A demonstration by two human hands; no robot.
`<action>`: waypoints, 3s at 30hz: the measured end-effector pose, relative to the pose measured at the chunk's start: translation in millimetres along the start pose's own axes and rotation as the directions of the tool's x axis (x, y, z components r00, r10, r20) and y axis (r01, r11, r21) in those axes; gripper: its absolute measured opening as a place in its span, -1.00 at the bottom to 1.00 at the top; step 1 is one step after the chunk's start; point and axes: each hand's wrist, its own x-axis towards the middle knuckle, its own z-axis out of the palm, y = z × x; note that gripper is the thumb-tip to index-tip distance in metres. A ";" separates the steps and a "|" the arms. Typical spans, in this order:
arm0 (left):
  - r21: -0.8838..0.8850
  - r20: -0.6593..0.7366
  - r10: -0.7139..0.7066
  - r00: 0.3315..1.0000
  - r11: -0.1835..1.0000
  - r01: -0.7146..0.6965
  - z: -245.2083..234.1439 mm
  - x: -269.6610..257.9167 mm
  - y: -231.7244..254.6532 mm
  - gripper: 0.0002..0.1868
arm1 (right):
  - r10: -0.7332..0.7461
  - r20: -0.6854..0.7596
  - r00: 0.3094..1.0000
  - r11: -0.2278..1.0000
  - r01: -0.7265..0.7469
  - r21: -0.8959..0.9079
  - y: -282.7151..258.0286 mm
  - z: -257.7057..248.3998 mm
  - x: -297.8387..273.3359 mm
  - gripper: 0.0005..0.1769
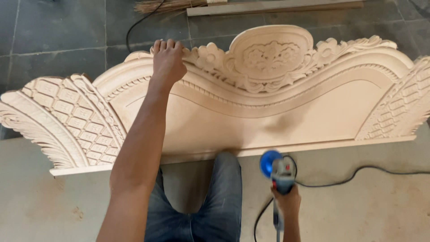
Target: The person uses an angle grinder to smooth and refine the carved details on a large, ornate wooden panel. They move the tool along the intricate patterns, occasionally pausing to inspect the surface with their hands.
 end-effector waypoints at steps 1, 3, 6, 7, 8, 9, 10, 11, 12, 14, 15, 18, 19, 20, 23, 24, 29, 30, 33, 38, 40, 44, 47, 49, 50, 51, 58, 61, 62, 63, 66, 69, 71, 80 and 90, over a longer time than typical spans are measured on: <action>0.003 -0.012 0.003 1.000 1.000 -0.003 0.4 0.6 -0.1 -0.55 | 0.018 0.005 1.000 0.999 -0.018 -0.029 12.8 8.1 -7.5 -0.21; 0.022 -0.015 0.002 1.000 1.000 -0.002 -0.1 3.0 -1.0 -0.54 | 0.057 0.009 0.998 0.993 -0.056 -0.106 31.7 19.3 -26.1 -0.21; 0.022 -0.031 -0.003 1.000 1.000 0.003 4.6 0.8 -2.0 -0.55 | 0.144 0.029 0.989 0.969 -0.134 -0.207 55.2 33.2 -44.1 -0.19; 0.018 -0.039 -0.004 0.999 1.000 0.005 6.1 1.5 -2.3 -0.55 | 0.177 0.036 0.984 0.957 -0.164 -0.238 62.1 36.1 -49.5 -0.18; 0.044 -0.056 0.009 0.998 0.999 -0.006 6.7 2.7 -2.9 -0.54 | 0.171 0.030 0.985 0.958 -0.159 -0.241 67.9 39.4 -53.7 -0.16; 0.071 -0.074 0.022 0.997 0.997 -0.016 7.0 4.2 -3.6 -0.53 | 0.164 0.025 0.986 0.958 -0.153 -0.244 72.1 43.3 -57.7 -0.14; 0.096 -0.087 0.034 0.996 0.995 -0.026 7.9 4.7 -3.7 -0.53 | 0.161 0.020 0.987 0.957 -0.150 -0.249 75.4 46.7 -61.1 -0.13; 0.084 -0.079 0.026 0.997 0.996 -0.019 8.8 5.5 -4.1 -0.53 | 0.167 0.021 0.986 0.955 -0.157 -0.252 77.8 50.4 -62.5 -0.13; 0.072 -0.070 0.017 0.997 0.997 -0.012 9.6 5.4 -4.6 -0.54 | 0.175 0.022 0.984 0.953 -0.164 -0.255 80.6 53.9 -64.6 -0.13; 0.055 -0.060 0.009 0.998 0.998 -0.005 11.3 6.0 -5.8 -0.55 | 0.200 0.033 0.979 0.948 -0.185 -0.259 84.2 59.5 -67.6 -0.12; 0.051 -0.059 0.009 0.998 0.999 -0.006 12.3 6.8 -6.2 -0.55 | 0.217 0.042 0.975 0.945 -0.199 -0.260 84.6 61.9 -68.0 -0.12; 0.045 -0.065 0.010 0.998 0.999 -0.007 13.1 5.6 -9.1 -0.55 | 0.231 0.075 0.970 0.942 -0.204 -0.267 83.1 70.1 -67.6 -0.13; 0.041 -0.069 0.014 0.998 0.999 -0.011 13.6 5.3 -9.0 -0.54 | 0.233 0.082 0.969 0.941 -0.203 -0.270 82.7 71.8 -68.6 -0.13; 0.055 -0.084 0.020 0.996 0.998 -0.016 14.1 6.0 -8.0 -0.53 | 0.234 0.082 0.969 0.938 -0.202 -0.281 82.5 72.7 -68.2 -0.13; 0.072 -0.102 0.028 0.994 0.997 -0.021 12.8 6.2 -7.7 -0.52 | 0.219 0.083 0.972 0.938 -0.186 -0.291 79.1 76.3 -68.5 -0.15; 0.057 -0.088 0.024 0.996 0.998 -0.019 12.0 6.1 -7.6 -0.52 | 0.206 0.082 0.975 0.944 -0.175 -0.281 77.7 77.0 -69.6 -0.16; 0.028 -0.035 0.001 0.999 1.000 0.000 8.2 6.8 -4.2 -0.55 | 0.196 0.093 0.976 0.947 -0.164 -0.277 71.3 76.4 -68.9 -0.18; 0.020 -0.040 0.002 0.999 1.000 -0.002 7.3 6.0 -4.3 -0.55 | 0.193 0.097 0.976 0.947 -0.160 -0.279 69.0 76.9 -69.3 -0.17; 0.035 -0.016 -0.003 1.000 0.999 0.004 4.9 5.2 -4.0 -0.51 | 0.192 0.105 0.976 0.946 -0.155 -0.285 61.4 76.9 -71.1 -0.19; 0.022 -0.012 -0.012 1.000 1.000 0.013 3.2 3.9 -0.7 -0.51 | 0.231 0.141 0.963 0.935 -0.179 -0.307 48.1 70.6 -71.6 -0.18; 0.047 -0.022 -0.004 1.000 0.999 0.005 1.4 3.9 0.2 -0.52 | 0.253 0.163 0.954 0.931 -0.194 -0.309 42.0 67.3 -70.7 -0.16; 0.017 -0.003 -0.010 1.000 1.000 0.011 -3.7 2.6 2.6 -0.51 | 0.261 0.230 0.938 0.939 -0.192 -0.285 32.7 57.5 -67.2 0.02; 0.013 -0.005 -0.009 1.000 1.000 0.009 -7.2 1.5 4.8 -0.52 | 0.105 0.166 0.980 0.979 -0.073 -0.192 25.8 52.7 -58.2 0.27; 0.000 -0.006 -0.011 1.000 1.000 0.011 -8.1 -0.2 6.0 -0.52 | -0.131 -0.002 0.991 0.973 0.128 -0.192 15.1 52.8 -46.1 0.42; -0.006 0.004 -0.016 1.000 1.000 0.016 -7.6 -0.8 8.0 -0.52 | -0.146 -0.037 0.989 0.980 0.139 -0.144 6.8 53.5 -36.3 0.35; -0.011 0.014 -0.021 1.000 1.000 0.021 -8.0 -2.0 8.8 -0.52 | -0.160 -0.074 0.984 0.984 0.152 -0.097 -6.7 55.4 -22.6 0.28; 0.043 -0.015 0.029 0.999 0.999 -0.029 -9.3 -3.0 4.2 -0.48 | -0.677 -0.259 0.689 0.654 0.725 0.217 -201.5 56.5 76.9 -0.07; 0.052 -0.019 0.035 0.999 0.998 -0.034 -10.3 -7.6 2.9 -0.50 | -0.791 -0.245 0.561 0.530 0.828 0.181 -308.3 24.6 120.6 -0.12; 0.049 -0.026 0.047 0.999 0.998 -0.045 -10.8 -8.1 2.0 -0.49 | -0.836 -0.222 0.502 0.477 0.865 0.157 -341.8 12.7 135.2 -0.14; 0.046 -0.033 0.058 0.998 0.997 -0.056 -10.7 -7.7 1.9 -0.47 | -0.845 -0.230 0.482 0.481 0.874 0.067 -376.1 6.1 146.7 -0.20; -0.001 -0.014 0.033 0.999 0.999 -0.033 -9.9 -5.7 2.0 -0.60 | -0.899 -0.176 0.401 0.425 0.896 -0.127 -443.5 -14.7 182.8 -0.23; 0.039 -0.034 0.059 0.998 0.998 -0.057 -8.9 -6.6 -0.7 -0.56 | -0.898 0.008 0.440 0.422 0.867 -0.266 -465.9 -15.5 208.0 -0.20; 0.032 0.005 0.031 1.000 0.999 -0.031 -10.4 -6.0 -1.9 -0.55 | -0.882 0.067 0.467 0.424 0.847 -0.320 -469.1 -9.8 218.6 -0.18; 0.073 0.071 -0.011 0.997 0.997 0.006 -11.3 -2.9 1.4 -0.47 | -0.891 -0.164 0.423 0.447 0.881 -0.158 -454.0 1.8 208.0 -0.23; 0.062 -0.042 0.041 0.998 0.997 -0.038 -50.6 -23.6 23.4 -0.74 | -0.826 -0.423 0.373 0.427 0.903 -0.038 -454.5 10.7 191.6 -0.26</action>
